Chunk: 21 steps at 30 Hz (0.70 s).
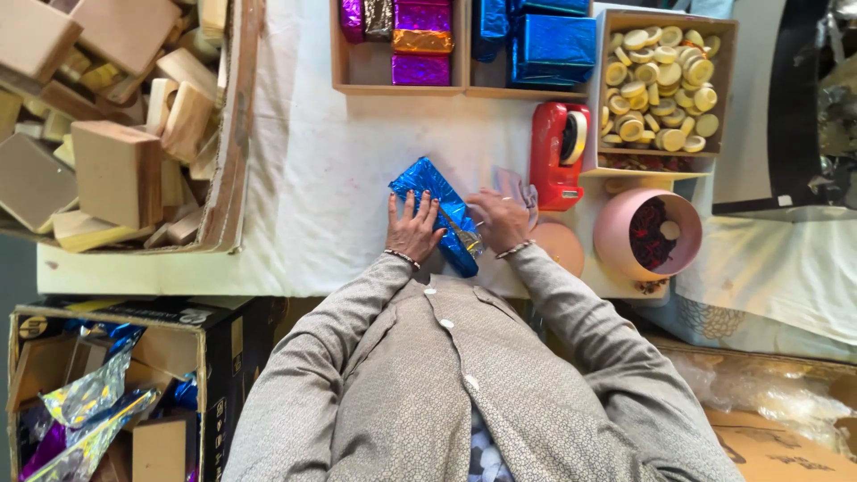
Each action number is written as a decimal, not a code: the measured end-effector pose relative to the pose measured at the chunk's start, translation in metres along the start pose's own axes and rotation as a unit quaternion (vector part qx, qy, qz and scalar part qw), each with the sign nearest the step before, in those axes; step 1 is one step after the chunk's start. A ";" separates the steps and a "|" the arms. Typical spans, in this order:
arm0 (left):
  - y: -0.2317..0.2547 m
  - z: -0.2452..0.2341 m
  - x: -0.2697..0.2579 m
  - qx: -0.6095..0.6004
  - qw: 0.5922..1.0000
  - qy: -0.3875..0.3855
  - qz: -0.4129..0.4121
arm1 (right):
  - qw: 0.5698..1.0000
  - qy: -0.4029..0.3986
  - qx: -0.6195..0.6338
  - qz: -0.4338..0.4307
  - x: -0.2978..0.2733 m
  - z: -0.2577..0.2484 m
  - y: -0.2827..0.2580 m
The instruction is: The recorder is wrapping bars of soap in decorative paper and foil.
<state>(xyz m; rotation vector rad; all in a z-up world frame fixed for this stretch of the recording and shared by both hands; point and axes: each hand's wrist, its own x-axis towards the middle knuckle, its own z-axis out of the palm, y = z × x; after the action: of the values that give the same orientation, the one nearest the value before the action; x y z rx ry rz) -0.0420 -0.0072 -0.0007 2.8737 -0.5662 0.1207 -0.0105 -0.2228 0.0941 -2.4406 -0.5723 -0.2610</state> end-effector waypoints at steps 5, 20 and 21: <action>-0.001 0.002 0.002 0.008 1.000 -0.008 0.001 | 0.977 0.105 -0.121 0.142 -0.026 -0.051 0.083; -0.002 0.007 0.000 0.023 0.999 -0.023 0.004 | 0.864 -0.037 0.212 0.455 -0.051 -0.042 0.257; -0.002 0.006 0.001 0.026 0.999 -0.027 0.004 | 0.859 -0.037 0.232 0.454 -0.049 -0.043 0.259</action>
<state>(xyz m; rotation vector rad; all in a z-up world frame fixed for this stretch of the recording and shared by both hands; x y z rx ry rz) -0.0401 -0.0068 -0.0070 2.9326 -0.5944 0.0605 0.0630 -0.4522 -0.0219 -1.9798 0.4776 0.3337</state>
